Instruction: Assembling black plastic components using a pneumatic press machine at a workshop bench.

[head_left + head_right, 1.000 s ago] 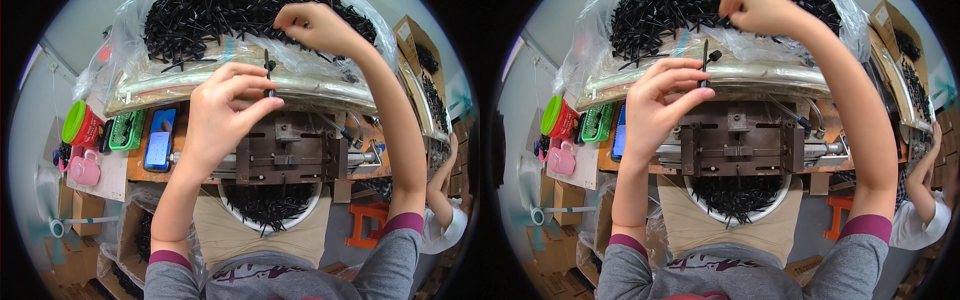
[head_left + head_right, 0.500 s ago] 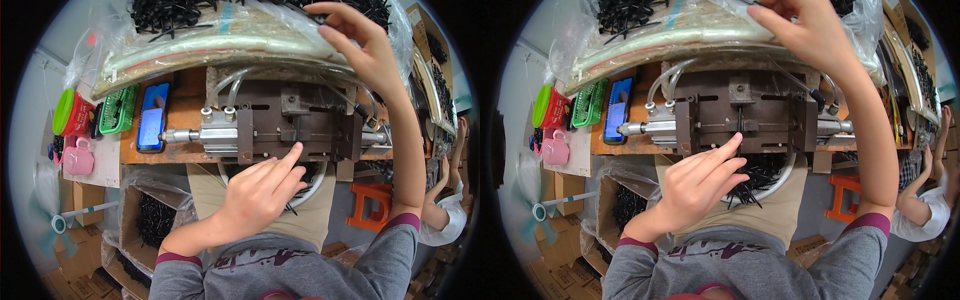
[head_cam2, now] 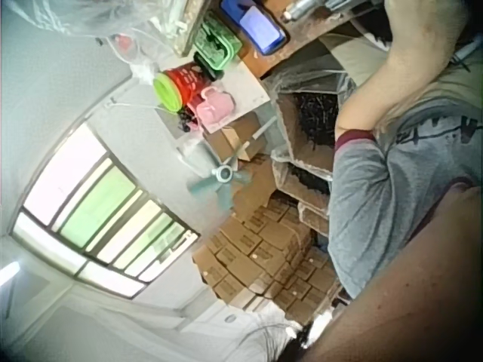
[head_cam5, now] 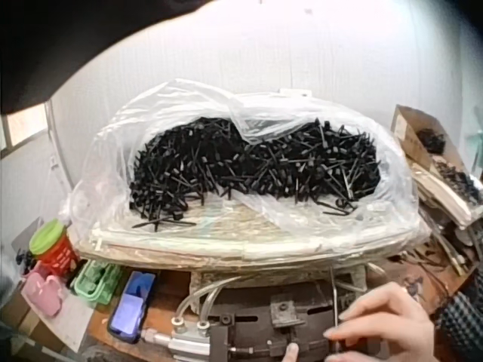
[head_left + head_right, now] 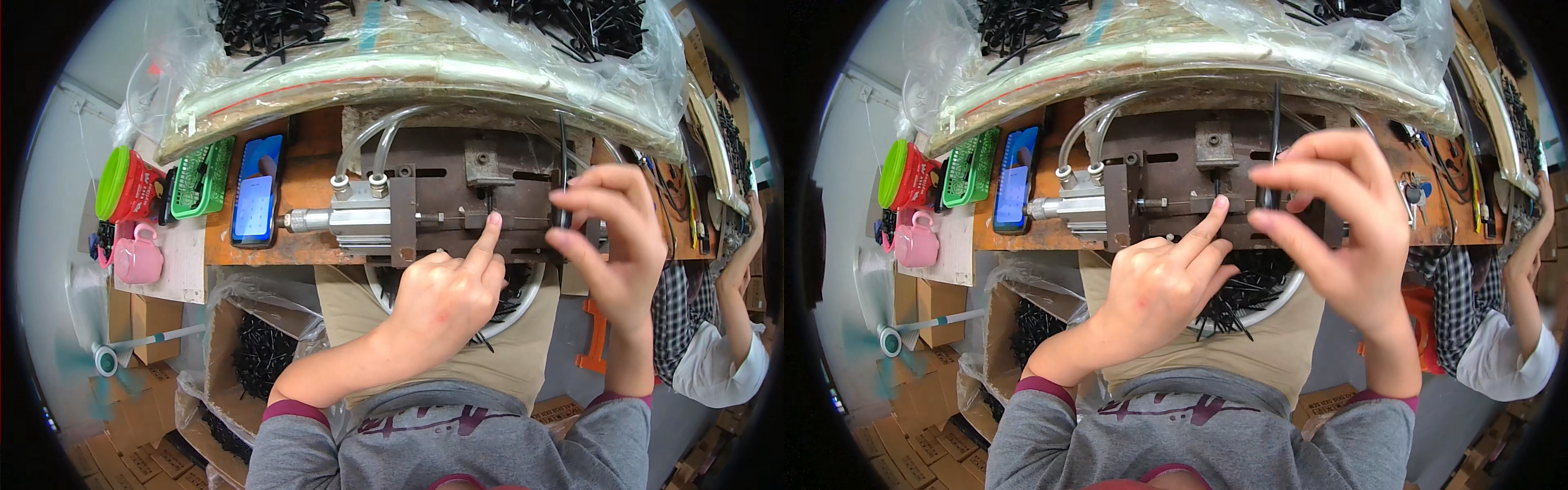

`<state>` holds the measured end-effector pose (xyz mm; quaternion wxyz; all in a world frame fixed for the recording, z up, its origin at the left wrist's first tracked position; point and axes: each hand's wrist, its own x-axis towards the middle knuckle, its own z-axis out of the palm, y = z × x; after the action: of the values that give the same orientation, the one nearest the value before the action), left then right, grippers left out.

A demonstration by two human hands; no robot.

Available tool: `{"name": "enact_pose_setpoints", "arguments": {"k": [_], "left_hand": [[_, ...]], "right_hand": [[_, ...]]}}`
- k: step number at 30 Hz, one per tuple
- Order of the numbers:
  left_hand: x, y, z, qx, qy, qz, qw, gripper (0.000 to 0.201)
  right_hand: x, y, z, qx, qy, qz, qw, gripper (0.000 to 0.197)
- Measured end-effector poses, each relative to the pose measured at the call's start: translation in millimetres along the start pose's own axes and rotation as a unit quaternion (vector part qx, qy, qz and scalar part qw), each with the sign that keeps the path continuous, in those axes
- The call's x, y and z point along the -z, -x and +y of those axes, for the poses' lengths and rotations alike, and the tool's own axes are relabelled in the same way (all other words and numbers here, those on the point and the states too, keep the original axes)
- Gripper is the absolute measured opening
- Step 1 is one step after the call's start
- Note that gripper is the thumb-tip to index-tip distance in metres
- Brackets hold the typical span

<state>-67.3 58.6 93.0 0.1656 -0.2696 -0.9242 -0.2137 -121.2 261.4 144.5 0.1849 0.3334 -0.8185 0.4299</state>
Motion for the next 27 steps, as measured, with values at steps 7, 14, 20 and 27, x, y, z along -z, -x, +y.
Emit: {"name": "enact_pose_setpoints", "arguments": {"k": [7,14,20,27], "left_hand": [[83,-75,-71,0.046,-0.042,0.187,0.98,0.017],[128,-123,-174,0.192,-0.314,0.029,0.929,0.026],[118,-129,-166,0.148,-0.258,0.049,0.953,0.026],[116,-109,-111,-0.01,-0.054,0.186,0.981,0.025]], "right_hand": [[-32,61,-5,-0.01,0.11,-0.039,0.993,0.032],[-57,64,-8,0.012,0.167,-0.109,0.98,0.021],[-54,53,-10,0.024,0.203,-0.124,0.971,0.023],[-13,-33,-6,0.058,0.089,-0.057,0.993,0.027]]}}
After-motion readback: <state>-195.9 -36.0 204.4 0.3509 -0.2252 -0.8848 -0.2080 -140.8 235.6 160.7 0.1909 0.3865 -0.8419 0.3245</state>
